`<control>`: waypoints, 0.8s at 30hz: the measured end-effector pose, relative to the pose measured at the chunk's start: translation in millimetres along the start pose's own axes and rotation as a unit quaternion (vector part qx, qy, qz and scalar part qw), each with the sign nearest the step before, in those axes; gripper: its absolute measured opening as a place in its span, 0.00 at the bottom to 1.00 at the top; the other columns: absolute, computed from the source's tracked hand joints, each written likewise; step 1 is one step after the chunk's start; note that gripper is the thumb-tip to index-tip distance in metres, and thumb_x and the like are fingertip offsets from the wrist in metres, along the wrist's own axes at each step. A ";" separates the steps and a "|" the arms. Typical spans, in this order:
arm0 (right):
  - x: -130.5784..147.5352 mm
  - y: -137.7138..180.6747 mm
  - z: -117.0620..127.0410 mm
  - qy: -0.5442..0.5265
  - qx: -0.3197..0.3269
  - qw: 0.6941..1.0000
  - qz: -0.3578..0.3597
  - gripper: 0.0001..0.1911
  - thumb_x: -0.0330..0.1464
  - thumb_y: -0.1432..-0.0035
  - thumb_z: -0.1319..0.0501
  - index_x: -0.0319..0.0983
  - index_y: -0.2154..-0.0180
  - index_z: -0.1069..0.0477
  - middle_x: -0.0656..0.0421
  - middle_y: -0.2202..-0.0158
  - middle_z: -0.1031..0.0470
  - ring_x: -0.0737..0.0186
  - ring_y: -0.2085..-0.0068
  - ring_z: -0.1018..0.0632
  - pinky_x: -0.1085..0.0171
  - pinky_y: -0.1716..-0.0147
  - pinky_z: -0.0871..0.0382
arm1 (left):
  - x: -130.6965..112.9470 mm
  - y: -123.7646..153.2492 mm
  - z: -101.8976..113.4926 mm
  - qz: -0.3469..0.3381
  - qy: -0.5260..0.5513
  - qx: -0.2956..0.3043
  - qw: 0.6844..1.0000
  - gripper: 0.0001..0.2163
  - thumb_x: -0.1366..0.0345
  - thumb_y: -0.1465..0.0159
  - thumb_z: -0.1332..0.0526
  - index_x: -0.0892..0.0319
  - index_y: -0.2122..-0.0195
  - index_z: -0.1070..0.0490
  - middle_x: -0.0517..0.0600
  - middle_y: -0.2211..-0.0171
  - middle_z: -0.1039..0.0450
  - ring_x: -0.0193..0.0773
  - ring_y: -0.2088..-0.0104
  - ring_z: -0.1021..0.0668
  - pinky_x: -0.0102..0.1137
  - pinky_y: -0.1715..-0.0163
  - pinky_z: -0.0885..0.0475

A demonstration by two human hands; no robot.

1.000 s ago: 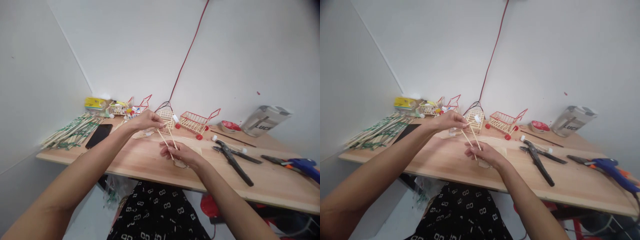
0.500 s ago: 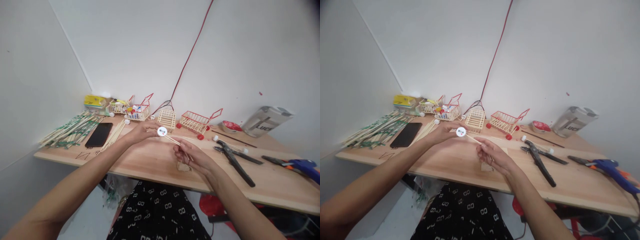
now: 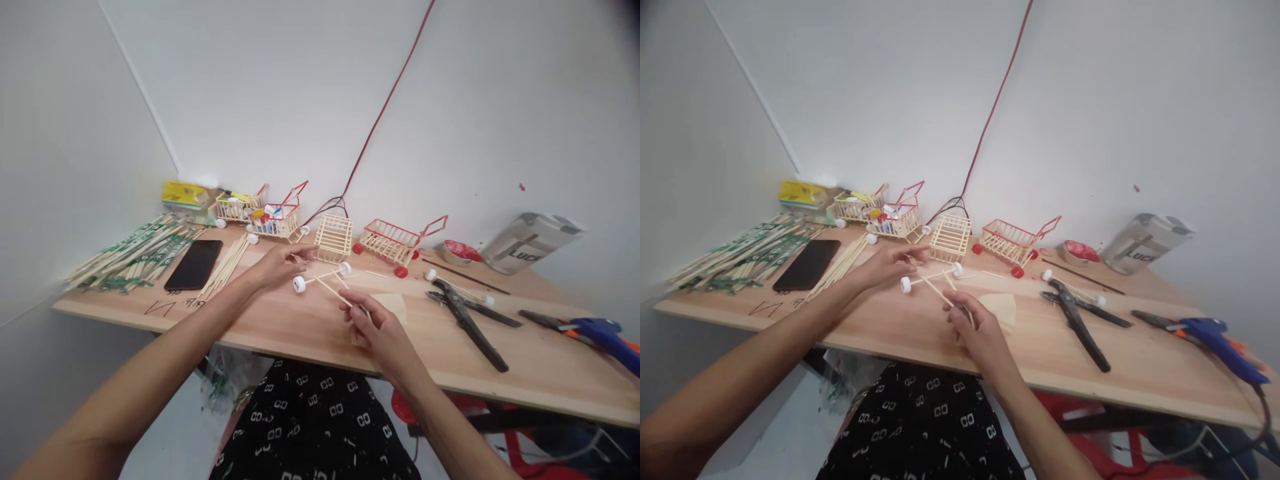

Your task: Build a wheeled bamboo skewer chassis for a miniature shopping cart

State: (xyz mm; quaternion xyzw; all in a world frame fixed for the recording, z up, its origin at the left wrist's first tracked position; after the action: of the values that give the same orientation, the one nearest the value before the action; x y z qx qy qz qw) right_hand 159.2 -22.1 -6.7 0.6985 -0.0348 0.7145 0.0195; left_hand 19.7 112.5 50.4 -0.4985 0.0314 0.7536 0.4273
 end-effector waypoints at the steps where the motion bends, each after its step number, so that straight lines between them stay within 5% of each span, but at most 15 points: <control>1: -0.9 1.2 -3.6 0.021 -0.002 1.000 0.001 0.23 0.45 0.44 0.40 0.43 0.49 0.31 0.56 0.59 0.28 0.69 0.72 0.31 0.67 0.73 0.35 | 7.0 2.9 4.1 0.018 0.000 -0.009 1.000 0.24 0.71 0.44 0.40 0.61 0.45 0.32 0.54 0.57 0.24 0.36 0.60 0.24 0.30 0.61 0.31; 9: -0.8 1.0 -30.1 0.111 0.074 0.991 0.007 0.26 0.47 0.40 0.46 0.44 0.43 0.36 0.53 0.47 0.28 0.53 0.49 0.27 0.58 0.59 0.30 | 23.7 36.4 19.4 0.103 -0.053 -0.073 0.991 0.17 0.66 0.42 0.39 0.61 0.51 0.27 0.53 0.60 0.22 0.38 0.62 0.23 0.32 0.61 0.30; 13: -4.1 -0.3 -30.1 0.181 0.119 0.976 0.003 0.27 0.46 0.38 0.49 0.45 0.40 0.41 0.53 0.48 0.28 0.53 0.51 0.26 0.57 0.60 0.29 | 1.1 53.7 21.6 0.096 -0.100 -0.125 0.982 0.11 0.68 0.41 0.41 0.58 0.57 0.24 0.51 0.59 0.22 0.38 0.60 0.23 0.33 0.57 0.30; 19: 6.2 0.9 -25.2 0.295 0.130 0.946 0.036 0.28 0.40 0.36 0.49 0.41 0.37 0.46 0.54 0.56 0.23 0.56 0.59 0.24 0.56 0.57 0.32 | -41.1 75.5 -5.3 -0.013 -0.197 -0.141 0.970 0.09 0.70 0.37 0.43 0.58 0.61 0.24 0.51 0.63 0.22 0.39 0.59 0.25 0.36 0.57 0.30; 24: 16.1 2.1 -25.9 0.335 0.115 0.933 0.065 0.25 0.37 0.37 0.49 0.43 0.39 0.43 0.55 0.58 0.22 0.56 0.60 0.23 0.56 0.57 0.33 | -47.1 80.8 -25.9 -0.047 -0.270 -0.143 0.951 0.09 0.71 0.36 0.44 0.58 0.59 0.25 0.52 0.64 0.23 0.40 0.60 0.27 0.36 0.58 0.30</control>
State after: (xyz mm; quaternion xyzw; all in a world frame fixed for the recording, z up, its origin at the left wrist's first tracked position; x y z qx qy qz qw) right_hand 132.9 -22.6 8.7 0.4126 0.0108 0.9057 -0.0969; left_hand -9.6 20.2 43.5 -0.3334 -0.2165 0.8356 0.3792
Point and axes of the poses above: each hand's wrist, its own y-axis away from the middle knuckle, its own z-axis out of the back of the hand, x = y × z, the point moved 10 cm from there along -y, towards the middle knuckle
